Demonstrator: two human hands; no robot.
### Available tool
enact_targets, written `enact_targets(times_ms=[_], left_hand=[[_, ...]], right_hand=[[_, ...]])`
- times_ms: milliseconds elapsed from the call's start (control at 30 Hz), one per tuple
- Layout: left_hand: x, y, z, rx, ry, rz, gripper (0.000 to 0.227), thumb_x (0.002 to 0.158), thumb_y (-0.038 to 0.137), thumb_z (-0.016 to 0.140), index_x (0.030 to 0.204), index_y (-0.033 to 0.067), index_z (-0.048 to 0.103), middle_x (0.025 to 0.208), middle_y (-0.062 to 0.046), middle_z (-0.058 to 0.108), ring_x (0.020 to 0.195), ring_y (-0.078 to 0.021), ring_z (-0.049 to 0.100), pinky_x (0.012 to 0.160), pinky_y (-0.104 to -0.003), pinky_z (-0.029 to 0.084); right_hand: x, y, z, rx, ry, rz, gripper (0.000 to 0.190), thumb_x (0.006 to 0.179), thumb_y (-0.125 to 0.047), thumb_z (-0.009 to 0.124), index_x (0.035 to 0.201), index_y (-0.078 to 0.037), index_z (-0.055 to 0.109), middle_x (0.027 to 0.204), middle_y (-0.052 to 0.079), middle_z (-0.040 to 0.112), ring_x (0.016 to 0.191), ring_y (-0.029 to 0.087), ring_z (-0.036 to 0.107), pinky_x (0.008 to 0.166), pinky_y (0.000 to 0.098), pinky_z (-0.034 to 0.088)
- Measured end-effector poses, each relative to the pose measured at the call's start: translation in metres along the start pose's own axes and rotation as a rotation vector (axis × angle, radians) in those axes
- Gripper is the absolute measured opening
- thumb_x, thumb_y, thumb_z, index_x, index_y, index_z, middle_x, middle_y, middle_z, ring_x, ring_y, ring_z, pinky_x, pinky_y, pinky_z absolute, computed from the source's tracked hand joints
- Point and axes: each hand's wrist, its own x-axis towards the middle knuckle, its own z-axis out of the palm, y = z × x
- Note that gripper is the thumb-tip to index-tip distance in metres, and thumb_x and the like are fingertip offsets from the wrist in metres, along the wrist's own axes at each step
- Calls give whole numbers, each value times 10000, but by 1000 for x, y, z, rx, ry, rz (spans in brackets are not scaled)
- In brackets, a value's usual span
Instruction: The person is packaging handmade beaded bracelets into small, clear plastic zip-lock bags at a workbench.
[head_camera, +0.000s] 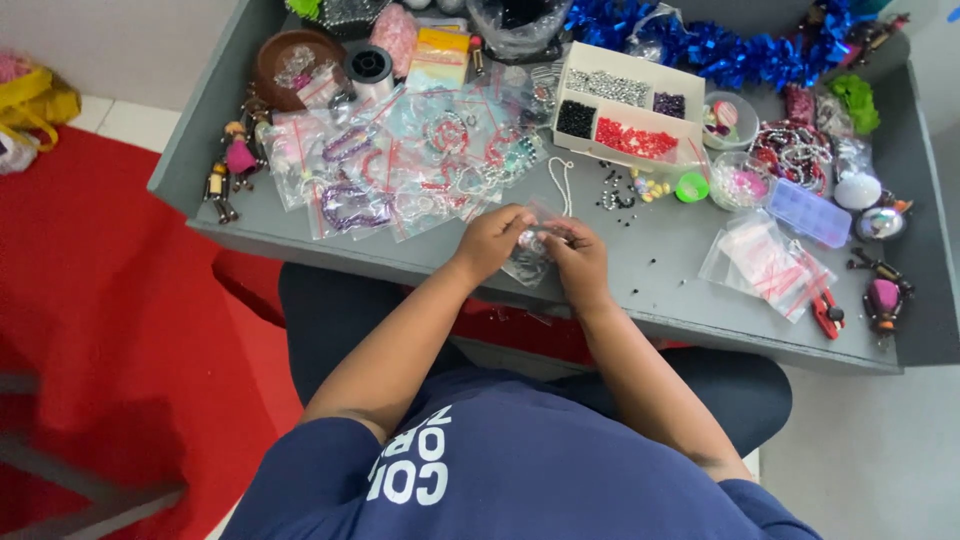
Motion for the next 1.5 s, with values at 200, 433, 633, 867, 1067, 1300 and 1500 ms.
enact_targets(times_ms=[200, 433, 633, 867, 1067, 1300, 1500], left_hand=[[-1, -13, 8, 137, 14, 109, 330, 1085, 304, 547, 868, 74, 645, 596, -146, 645, 618, -313, 680, 570, -370, 549], [-10, 1, 8, 270, 29, 147, 212, 1036, 275, 602, 916, 101, 615, 616, -204, 622, 689, -393, 694, 564, -413, 555], [-6, 0, 7, 282, -15, 76, 241, 1061, 380, 555, 1080, 162, 655, 691, -175, 685, 749, -360, 728, 640, -441, 586], [-2, 2, 5, 133, 18, 79, 248, 1064, 357, 576, 1100, 148, 705, 718, -129, 717, 723, -305, 718, 617, -400, 595], [2, -4, 3, 95, 1, 80, 240, 1078, 348, 548, 1038, 172, 707, 731, -79, 719, 721, -249, 702, 638, -370, 592], [1, -11, 5, 31, 2, 85, 236, 1077, 285, 554, 995, 109, 687, 746, -101, 712, 667, -227, 675, 574, -354, 564], [2, -8, 1, -24, -33, 46, 233, 1072, 289, 554, 1004, 108, 685, 778, -99, 714, 688, -205, 668, 596, -345, 563]], right_hand=[[5, 9, 0, -61, 46, -28, 91, 952, -148, 777, 996, -68, 779, 817, 41, 713, 798, 70, 572, 728, 311, 517], [-3, 6, 2, -36, 125, -45, 40, 947, -102, 766, 938, -63, 767, 781, 13, 669, 784, 81, 533, 743, 303, 489], [-4, 0, 7, -34, 160, -70, 66, 967, -122, 745, 937, -79, 784, 717, -4, 612, 750, 77, 531, 714, 268, 466], [-2, 1, 3, 28, 110, -67, 63, 943, -80, 744, 885, -85, 770, 724, -6, 617, 750, 70, 516, 741, 269, 437], [1, 11, -2, 58, 92, -90, 79, 944, -73, 742, 866, -64, 752, 718, 19, 612, 753, 85, 524, 760, 280, 437], [-2, 5, 1, 68, 105, -91, 93, 946, -95, 745, 857, -74, 757, 685, 27, 576, 737, 99, 503, 768, 300, 457], [0, 11, 0, 71, 107, -86, 86, 938, -95, 750, 860, -62, 763, 654, 68, 578, 717, 135, 537, 747, 328, 463]])
